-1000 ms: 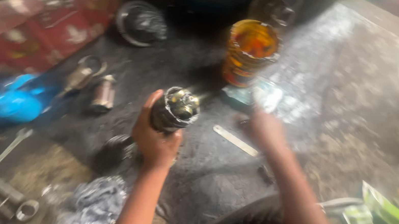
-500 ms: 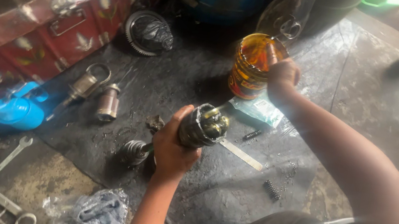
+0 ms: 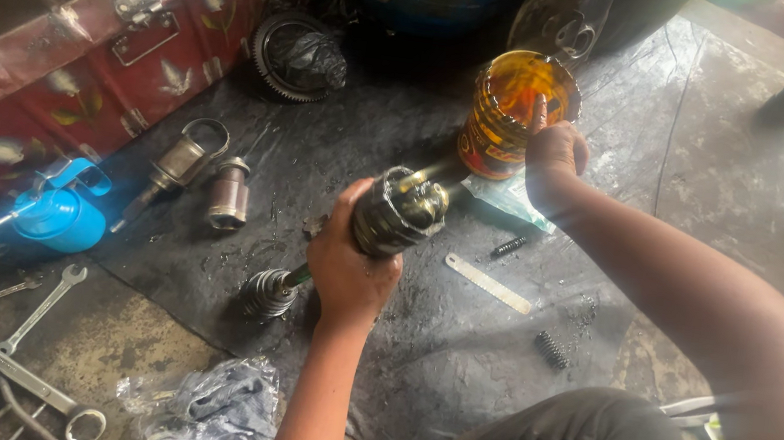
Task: The person applies grease to a CV joint assembly by hand and using a small application tool, working over a cloth spread on the floor.
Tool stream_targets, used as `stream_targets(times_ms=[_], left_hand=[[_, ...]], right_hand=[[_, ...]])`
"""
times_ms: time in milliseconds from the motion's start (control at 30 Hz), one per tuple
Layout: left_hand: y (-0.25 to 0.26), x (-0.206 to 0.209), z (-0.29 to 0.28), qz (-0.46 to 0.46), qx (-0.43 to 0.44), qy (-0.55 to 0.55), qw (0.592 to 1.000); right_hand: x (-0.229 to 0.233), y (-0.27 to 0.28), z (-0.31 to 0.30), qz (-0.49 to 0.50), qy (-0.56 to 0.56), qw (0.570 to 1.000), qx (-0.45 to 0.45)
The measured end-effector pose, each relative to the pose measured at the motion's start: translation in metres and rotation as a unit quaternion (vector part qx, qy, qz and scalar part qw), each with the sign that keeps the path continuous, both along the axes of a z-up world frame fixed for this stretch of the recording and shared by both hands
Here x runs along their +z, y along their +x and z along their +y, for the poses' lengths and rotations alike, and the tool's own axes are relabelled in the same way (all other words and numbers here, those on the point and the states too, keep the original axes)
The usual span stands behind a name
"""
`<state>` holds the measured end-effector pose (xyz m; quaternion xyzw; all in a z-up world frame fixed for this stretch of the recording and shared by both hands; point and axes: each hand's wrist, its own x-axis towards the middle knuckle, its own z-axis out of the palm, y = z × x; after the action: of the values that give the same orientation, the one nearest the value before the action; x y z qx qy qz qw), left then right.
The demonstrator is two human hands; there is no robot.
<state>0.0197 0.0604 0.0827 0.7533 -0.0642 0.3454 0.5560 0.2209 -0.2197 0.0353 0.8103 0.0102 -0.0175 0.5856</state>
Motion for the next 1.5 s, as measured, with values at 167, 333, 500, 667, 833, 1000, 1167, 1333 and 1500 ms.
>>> stream_targets(times_ms=[167,333,500,667,833,1000,1167,1333,1500], left_hand=[[-0.003,0.006,0.004,-0.006,0.003,0.002,1.0],[-0.002,0.006,0.004,-0.008,0.003,0.003,1.0],[-0.002,0.006,0.002,-0.005,0.006,0.011,1.0],[-0.004,0.012,0.001,-0.013,-0.015,0.018,1.0],[-0.009,0.015,-0.004,0.025,-0.038,0.006,0.999],[-0.013,0.013,-0.008,0.043,-0.051,0.026,0.997],[-0.007,0.003,-0.017,0.044,-0.067,0.079,0.994],[-0.01,-0.001,-0.02,0.058,-0.09,0.1,0.989],[-0.009,0.0,-0.015,0.107,-0.134,0.124,0.977]], right_hand=[[0.0,-0.007,-0.003,0.044,0.016,0.999,0.026],[-0.011,-0.016,-0.008,0.087,-0.027,0.995,0.03],[-0.015,-0.047,-0.005,0.168,0.133,0.974,0.077],[0.053,-0.131,0.039,0.177,0.429,0.878,0.113],[0.103,-0.197,0.054,0.158,0.932,0.324,0.042],[0.074,-0.211,0.052,0.222,0.97,-0.102,0.01],[0.045,-0.216,0.05,0.221,0.971,-0.076,0.055],[0.037,-0.223,0.051,0.212,0.966,-0.133,0.057],[0.04,-0.22,0.042,0.143,0.97,0.063,0.184]])
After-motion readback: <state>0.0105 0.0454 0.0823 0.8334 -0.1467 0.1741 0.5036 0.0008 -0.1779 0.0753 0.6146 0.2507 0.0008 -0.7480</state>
